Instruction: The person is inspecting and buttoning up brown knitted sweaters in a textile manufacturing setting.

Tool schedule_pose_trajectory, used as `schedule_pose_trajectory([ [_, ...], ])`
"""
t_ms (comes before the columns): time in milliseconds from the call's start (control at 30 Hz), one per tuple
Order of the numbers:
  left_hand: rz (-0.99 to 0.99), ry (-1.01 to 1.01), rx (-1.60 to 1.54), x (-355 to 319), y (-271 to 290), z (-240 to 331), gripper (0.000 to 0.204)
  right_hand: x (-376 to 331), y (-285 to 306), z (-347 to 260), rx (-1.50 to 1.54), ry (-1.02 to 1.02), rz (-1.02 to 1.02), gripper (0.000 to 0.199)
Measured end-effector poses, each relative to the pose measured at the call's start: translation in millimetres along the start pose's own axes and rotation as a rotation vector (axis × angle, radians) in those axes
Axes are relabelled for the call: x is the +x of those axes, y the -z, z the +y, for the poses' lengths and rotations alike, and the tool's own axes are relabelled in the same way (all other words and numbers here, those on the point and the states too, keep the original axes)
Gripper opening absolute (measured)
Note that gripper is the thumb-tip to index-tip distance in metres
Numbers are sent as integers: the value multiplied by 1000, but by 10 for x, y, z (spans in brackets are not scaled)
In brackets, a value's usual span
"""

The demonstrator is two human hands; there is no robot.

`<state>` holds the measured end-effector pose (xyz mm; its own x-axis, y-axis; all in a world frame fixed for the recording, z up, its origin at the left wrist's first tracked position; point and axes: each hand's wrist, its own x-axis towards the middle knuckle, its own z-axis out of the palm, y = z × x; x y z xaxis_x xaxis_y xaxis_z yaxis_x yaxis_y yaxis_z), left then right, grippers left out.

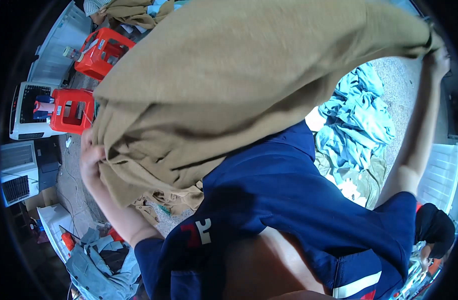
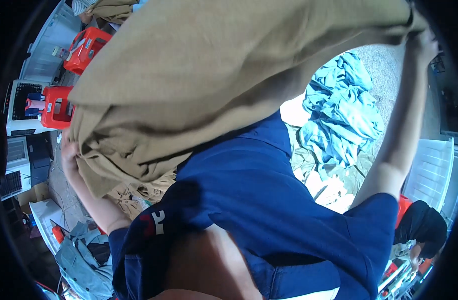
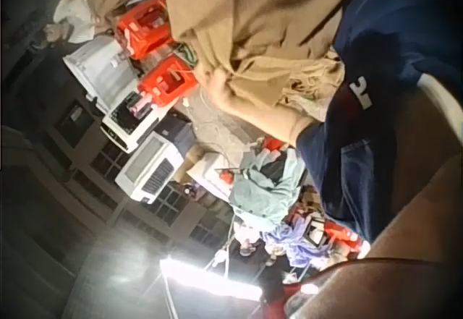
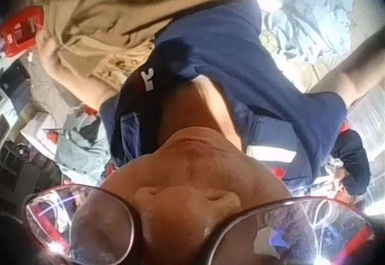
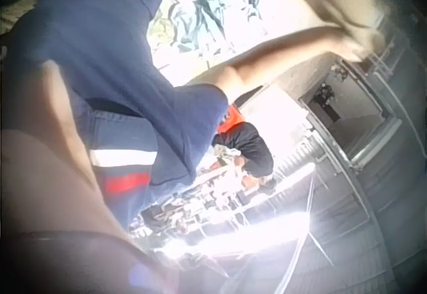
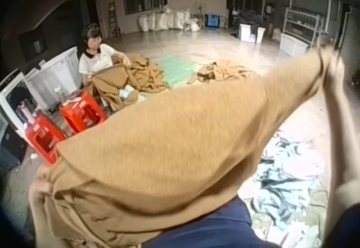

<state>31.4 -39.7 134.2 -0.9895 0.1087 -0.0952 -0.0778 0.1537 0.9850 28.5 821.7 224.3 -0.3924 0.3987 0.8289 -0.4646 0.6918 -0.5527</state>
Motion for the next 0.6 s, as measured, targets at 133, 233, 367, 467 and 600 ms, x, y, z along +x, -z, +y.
schedule_pose_trajectory([
  [133,-86,159,604,-120,-25,-399,43,-2344,336,916,-559,-597,-161,19],
  [233,-163,163,1146,-71,-448,-937,63,-3903,480,868,-422,-718,-666,25],
  [367,-126,-343,990,-116,-1564,-824,91,-4316,-355,-153,-229,-830,-613,38],
  [467,-504,-394,925,-45,-2138,-591,92,-4151,-683,-540,-117,-759,-644,25],
  [600,-734,-384,772,276,-2466,-533,32,-4036,-942,-708,23,-849,-640,15],
])
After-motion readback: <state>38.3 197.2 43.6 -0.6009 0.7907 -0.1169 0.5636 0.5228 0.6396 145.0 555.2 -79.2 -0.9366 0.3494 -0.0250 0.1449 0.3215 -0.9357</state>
